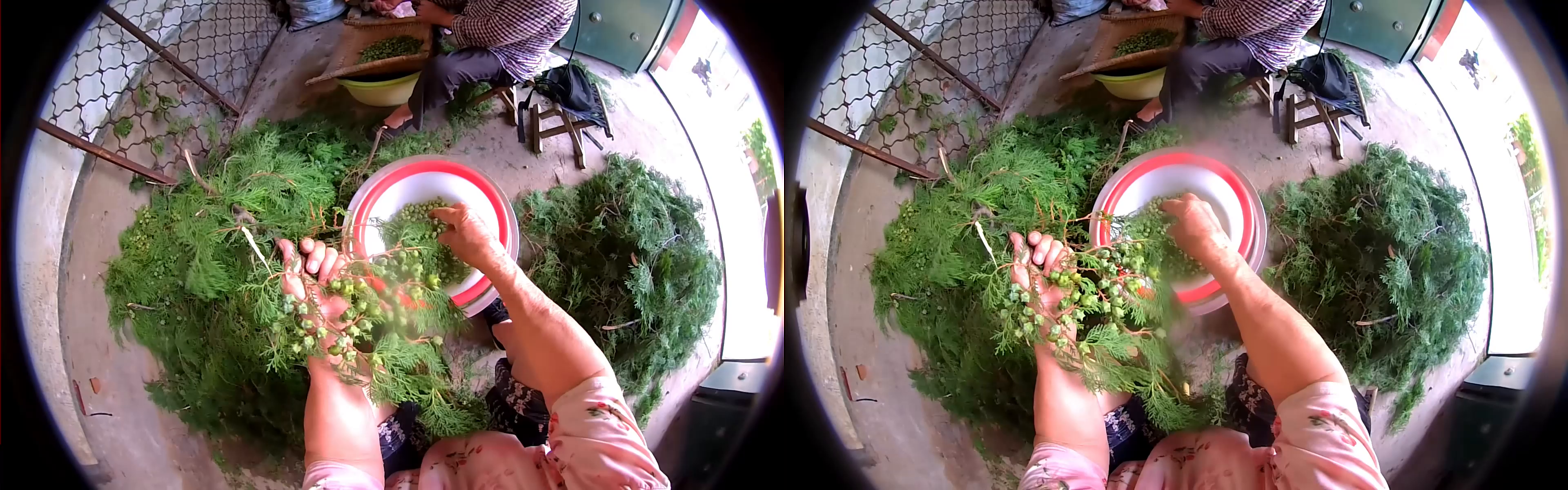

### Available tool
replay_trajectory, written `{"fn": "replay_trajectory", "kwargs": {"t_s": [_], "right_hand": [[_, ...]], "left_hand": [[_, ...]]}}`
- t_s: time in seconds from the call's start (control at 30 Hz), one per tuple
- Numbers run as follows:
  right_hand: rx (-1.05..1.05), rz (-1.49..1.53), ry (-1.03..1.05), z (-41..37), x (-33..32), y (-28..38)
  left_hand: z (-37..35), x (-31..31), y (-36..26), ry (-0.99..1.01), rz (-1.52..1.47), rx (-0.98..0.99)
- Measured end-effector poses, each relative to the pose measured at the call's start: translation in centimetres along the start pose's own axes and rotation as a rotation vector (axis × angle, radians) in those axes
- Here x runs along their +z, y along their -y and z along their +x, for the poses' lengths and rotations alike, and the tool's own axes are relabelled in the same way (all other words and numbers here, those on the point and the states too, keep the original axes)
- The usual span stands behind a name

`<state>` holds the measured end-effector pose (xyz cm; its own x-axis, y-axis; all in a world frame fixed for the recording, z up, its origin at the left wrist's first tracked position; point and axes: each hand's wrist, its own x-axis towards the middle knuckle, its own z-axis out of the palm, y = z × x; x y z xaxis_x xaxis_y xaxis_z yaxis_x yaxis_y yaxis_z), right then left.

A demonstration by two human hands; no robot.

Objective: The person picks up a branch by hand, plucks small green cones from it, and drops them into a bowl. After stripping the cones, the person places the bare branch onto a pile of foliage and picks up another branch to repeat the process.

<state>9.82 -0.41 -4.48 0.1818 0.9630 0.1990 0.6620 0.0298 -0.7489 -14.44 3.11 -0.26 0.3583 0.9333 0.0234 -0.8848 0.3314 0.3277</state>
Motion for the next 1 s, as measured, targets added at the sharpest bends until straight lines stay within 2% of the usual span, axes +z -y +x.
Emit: {"fn": "replay_trajectory", "kwargs": {"t_s": [0.07,0.17,0.2,0.3,0.37,0.43,0.53,0.63,0.67,0.77,0.8,0.9,1.0], "right_hand": [[0.000,-0.075,-0.001,-0.1,0.2,-0.4],[0.102,0.224,-0.126,-0.1,-1.2,1.8],[0.179,0.331,-0.242,-0.5,-2.0,3.9],[0.322,0.691,-0.073,-1.0,-3.3,5.4],[0.248,0.570,0.153,-1.5,-3.8,5.9],[0.094,0.256,0.215,-1.9,-2.8,4.6],[0.101,0.177,0.185,-2.1,-2.4,5.2],[0.341,0.604,0.137,-2.3,-3.0,6.6],[0.423,1.079,0.290,-1.7,-2.7,6.1],[0.467,1.051,0.367,-1.7,-3.3,5.8],[0.426,1.008,0.302,-1.9,-2.8,5.8],[0.424,1.006,0.496,-1.7,-1.9,4.9],[0.455,0.935,0.564,-1.4,-1.6,4.6]], "left_hand": [[0.2,-0.5,-0.4,0.010,-0.032,-0.004],[0.2,-0.8,-0.7,0.017,-0.069,-0.002],[0.3,-1.1,-0.8,0.045,-0.082,0.003],[0.7,-2.5,-1.2,0.141,-0.113,-0.006],[0.9,-3.3,-1.4,0.169,-0.120,0.002],[1.1,-3.9,-1.6,0.215,-0.114,-0.007],[1.1,-4.6,-1.6,0.254,-0.087,-0.040],[1.2,-4.6,-1.0,0.231,-0.169,-0.085],[1.3,-4.5,-0.8,0.256,-0.162,-0.103],[1.4,-3.9,-0.1,0.202,-0.193,-0.141],[1.4,-3.5,0.4,0.190,-0.202,-0.128],[1.5,-3.1,1.0,0.206,-0.152,-0.176],[1.6,-2.9,1.1,0.215,-0.202,-0.234]]}}
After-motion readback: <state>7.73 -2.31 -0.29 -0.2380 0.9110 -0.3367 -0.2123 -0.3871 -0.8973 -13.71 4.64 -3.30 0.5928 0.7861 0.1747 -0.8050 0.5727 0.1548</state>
